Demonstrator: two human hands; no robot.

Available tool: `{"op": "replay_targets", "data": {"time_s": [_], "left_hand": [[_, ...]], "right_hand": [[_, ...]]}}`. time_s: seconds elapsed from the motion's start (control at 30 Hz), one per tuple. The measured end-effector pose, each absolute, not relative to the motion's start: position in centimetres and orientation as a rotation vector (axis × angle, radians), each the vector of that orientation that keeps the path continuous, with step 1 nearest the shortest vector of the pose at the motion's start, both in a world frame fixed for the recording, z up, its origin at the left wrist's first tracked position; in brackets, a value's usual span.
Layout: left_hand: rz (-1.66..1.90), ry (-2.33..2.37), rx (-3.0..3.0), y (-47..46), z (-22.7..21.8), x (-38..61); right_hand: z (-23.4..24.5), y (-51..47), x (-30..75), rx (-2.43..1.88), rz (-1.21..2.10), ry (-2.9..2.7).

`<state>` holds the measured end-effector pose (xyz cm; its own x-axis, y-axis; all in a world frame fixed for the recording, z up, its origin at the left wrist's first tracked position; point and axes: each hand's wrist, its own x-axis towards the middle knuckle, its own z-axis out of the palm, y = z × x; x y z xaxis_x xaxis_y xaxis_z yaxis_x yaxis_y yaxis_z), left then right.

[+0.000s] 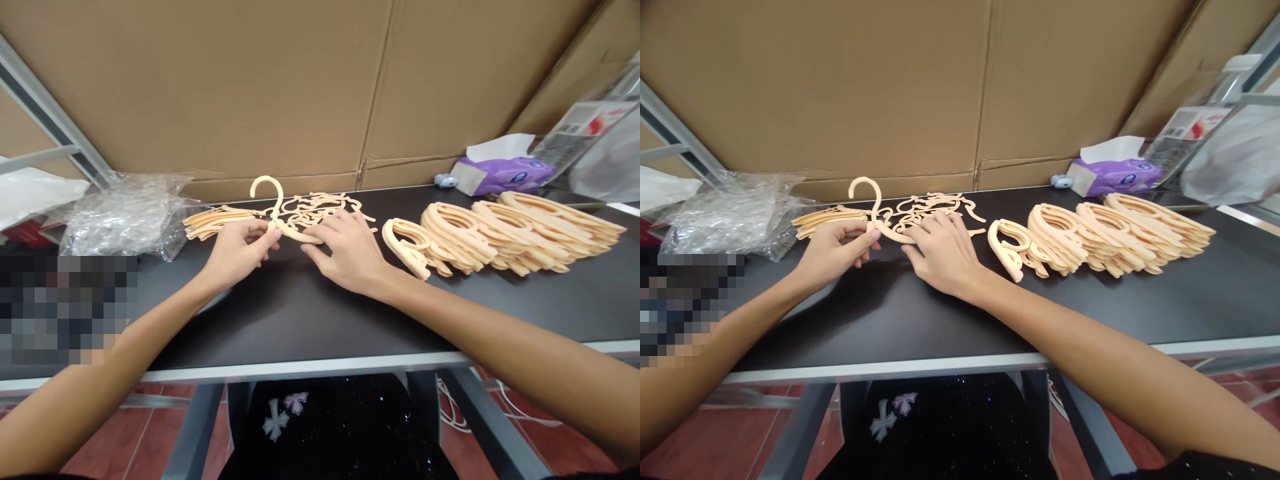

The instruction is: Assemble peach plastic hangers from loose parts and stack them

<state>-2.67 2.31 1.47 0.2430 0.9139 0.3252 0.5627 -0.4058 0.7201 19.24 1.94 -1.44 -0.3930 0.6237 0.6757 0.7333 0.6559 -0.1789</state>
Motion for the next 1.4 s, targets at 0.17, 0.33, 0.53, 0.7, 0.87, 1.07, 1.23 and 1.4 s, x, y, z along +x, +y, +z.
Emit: {"op": "replay_targets", "data": {"time_s": [0.17, 0.33, 0.53, 0.7, 0.87, 1.07, 1.23, 1.4], "left_hand": [[0.943, 1.282, 1.848, 3.1, 1.9, -2.8], [1.181, 1.614, 1.825, 6.1, 1.7, -5.9], [1.016, 2.138, 2.265, 7.6, 1.3, -9.1], [0.806, 1.997, 2.397, 6.7, 1.5, -8.0], [0.863, 1.506, 2.261, 5.5, 1.5, -5.6], [0.853, 1.067, 1.885, 3.9, 1.1, -3.6], [0.765, 1.048, 2.080, 3.6, 1.5, -3.7], [0.729, 1.070, 2.141, 3.5, 1.8, -3.9]], "right_hand": [[-1.4, 2.3, 19.7, -1.063, -0.235, -2.110], [-1.6, 2.2, 19.7, -1.035, -0.129, -2.175], [-1.5, 1.6, 19.5, -1.096, -0.025, -2.207], [-1.2, 1.1, 19.2, -1.122, 0.018, -2.238], [-1.3, 1.3, 19.1, -1.071, 0.100, -2.046], [-1.3, 1.8, 19.4, -1.080, 0.165, -1.948], [-1.4, 1.8, 19.4, -1.051, 0.170, -1.988], [-1.6, 1.7, 19.2, -1.010, 0.163, -2.055]]}}
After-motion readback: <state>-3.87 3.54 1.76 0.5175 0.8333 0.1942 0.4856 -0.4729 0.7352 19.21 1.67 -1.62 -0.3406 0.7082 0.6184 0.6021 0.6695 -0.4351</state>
